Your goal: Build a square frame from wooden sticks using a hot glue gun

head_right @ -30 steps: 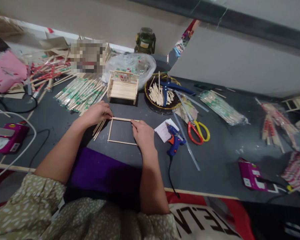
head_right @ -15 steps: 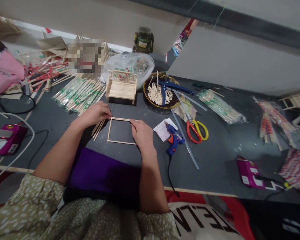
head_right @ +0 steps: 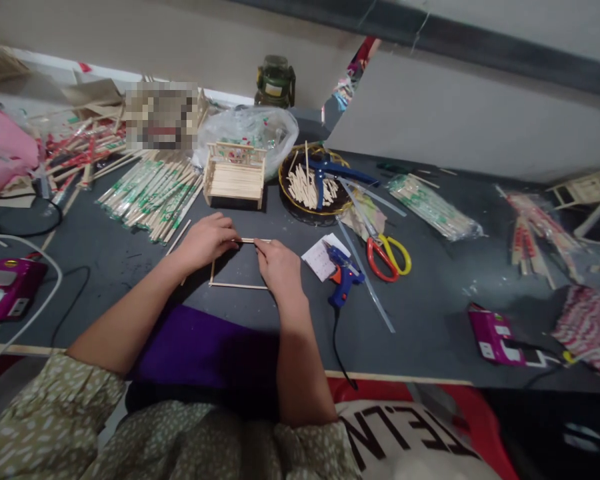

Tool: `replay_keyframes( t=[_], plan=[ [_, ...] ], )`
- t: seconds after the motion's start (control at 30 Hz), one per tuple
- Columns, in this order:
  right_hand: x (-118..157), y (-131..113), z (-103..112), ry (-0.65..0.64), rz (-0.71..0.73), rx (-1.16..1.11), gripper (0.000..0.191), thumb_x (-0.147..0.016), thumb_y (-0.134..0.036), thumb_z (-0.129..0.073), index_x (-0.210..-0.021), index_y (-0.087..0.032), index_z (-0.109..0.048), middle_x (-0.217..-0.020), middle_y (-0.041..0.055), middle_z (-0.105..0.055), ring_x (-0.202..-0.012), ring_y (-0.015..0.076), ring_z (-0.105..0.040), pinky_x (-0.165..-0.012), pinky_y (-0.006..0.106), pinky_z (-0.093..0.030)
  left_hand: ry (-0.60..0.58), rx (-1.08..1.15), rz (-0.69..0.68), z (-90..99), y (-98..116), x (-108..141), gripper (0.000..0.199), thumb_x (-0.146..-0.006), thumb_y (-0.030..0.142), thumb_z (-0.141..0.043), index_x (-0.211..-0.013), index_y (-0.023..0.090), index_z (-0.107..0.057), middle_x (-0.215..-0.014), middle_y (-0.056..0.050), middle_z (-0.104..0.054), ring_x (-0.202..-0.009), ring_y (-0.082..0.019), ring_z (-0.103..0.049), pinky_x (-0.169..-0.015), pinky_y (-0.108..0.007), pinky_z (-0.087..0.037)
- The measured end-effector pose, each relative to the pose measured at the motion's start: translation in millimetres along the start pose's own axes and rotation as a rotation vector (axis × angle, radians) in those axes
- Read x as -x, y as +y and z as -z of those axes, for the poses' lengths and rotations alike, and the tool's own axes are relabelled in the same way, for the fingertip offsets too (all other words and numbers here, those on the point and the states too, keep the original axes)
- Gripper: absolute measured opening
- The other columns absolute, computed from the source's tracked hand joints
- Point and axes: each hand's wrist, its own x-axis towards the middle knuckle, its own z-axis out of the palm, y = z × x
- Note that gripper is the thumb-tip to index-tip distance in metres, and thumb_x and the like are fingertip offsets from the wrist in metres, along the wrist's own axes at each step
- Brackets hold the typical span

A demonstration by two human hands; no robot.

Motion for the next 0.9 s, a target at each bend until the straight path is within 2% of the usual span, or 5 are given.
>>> replay_keyframes(
  t=[0.17,0.27,0.33,0.47,0.9],
  plan=[
    [-1,6,1,0.028,-0.002,-0.149,0.033,-0.094,-0.025,-0.05,-0.12,-0.024,-0.071,-0.107,0.0073,-0.074,-0.097,0.0207,-0.067,-0.083,0.03,-0.048,-0.018,-0.07,0.04,-3.1,7,-3,0.022,-0.093,0.021,-0.053,-0.091,0.02,-0.075,-0.092,-0.008,-0.067,-0.089,-0.023,-0.058,-0.068,-0.034,-0.037],
    [-2,22,2,0.175,-0.063,-0.384,0.032,-0.091,-0.025,-0.05,-0.112,-0.021,-0.074,-0.108,0.0069,-0.075,-0.098,0.0204,-0.068,-0.088,0.032,-0.049,-0.025,-0.083,0.05,-1.2,8,-3,0.023,-0.094,0.021,-0.052,-0.091,0.02,-0.074,-0.091,-0.008,-0.067,-0.089,-0.024,-0.059,-0.067,-0.034,-0.037],
    [-2,32,3,0.237,-0.159,-0.471,0.033,-0.088,-0.025,-0.049,-0.105,-0.018,-0.076,-0.101,0.0075,-0.077,-0.089,0.0209,-0.069,-0.083,0.033,-0.051,-0.03,-0.077,0.05,-0.3,8,-3,0.022,-0.094,0.021,-0.052,-0.092,0.02,-0.074,-0.092,-0.008,-0.067,-0.09,-0.024,-0.059,-0.068,-0.034,-0.037],
    [-2,39,1,0.139,-0.243,-0.455,0.034,-0.083,-0.021,-0.049,-0.1,-0.018,-0.078,-0.09,0.0068,-0.078,-0.076,0.0205,-0.069,-0.075,0.033,-0.051,-0.015,-0.043,0.044,-1.3,7,-3,0.021,-0.093,0.02,-0.053,-0.092,0.02,-0.074,-0.092,-0.009,-0.067,-0.09,-0.024,-0.059,-0.068,-0.033,-0.038],
    [-4,30,0,0.119,-0.212,-0.396,0.032,-0.086,-0.019,-0.05,-0.102,-0.02,-0.078,-0.101,0.0073,-0.077,-0.092,0.023,-0.07,-0.084,0.033,-0.05,0.043,0.043,0.017,-10.6,-3,-3,0.019,-0.092,0.019,-0.055,-0.092,0.019,-0.074,-0.091,-0.007,-0.067,-0.09,-0.022,-0.061,-0.072,-0.03,-0.043]
  ],
)
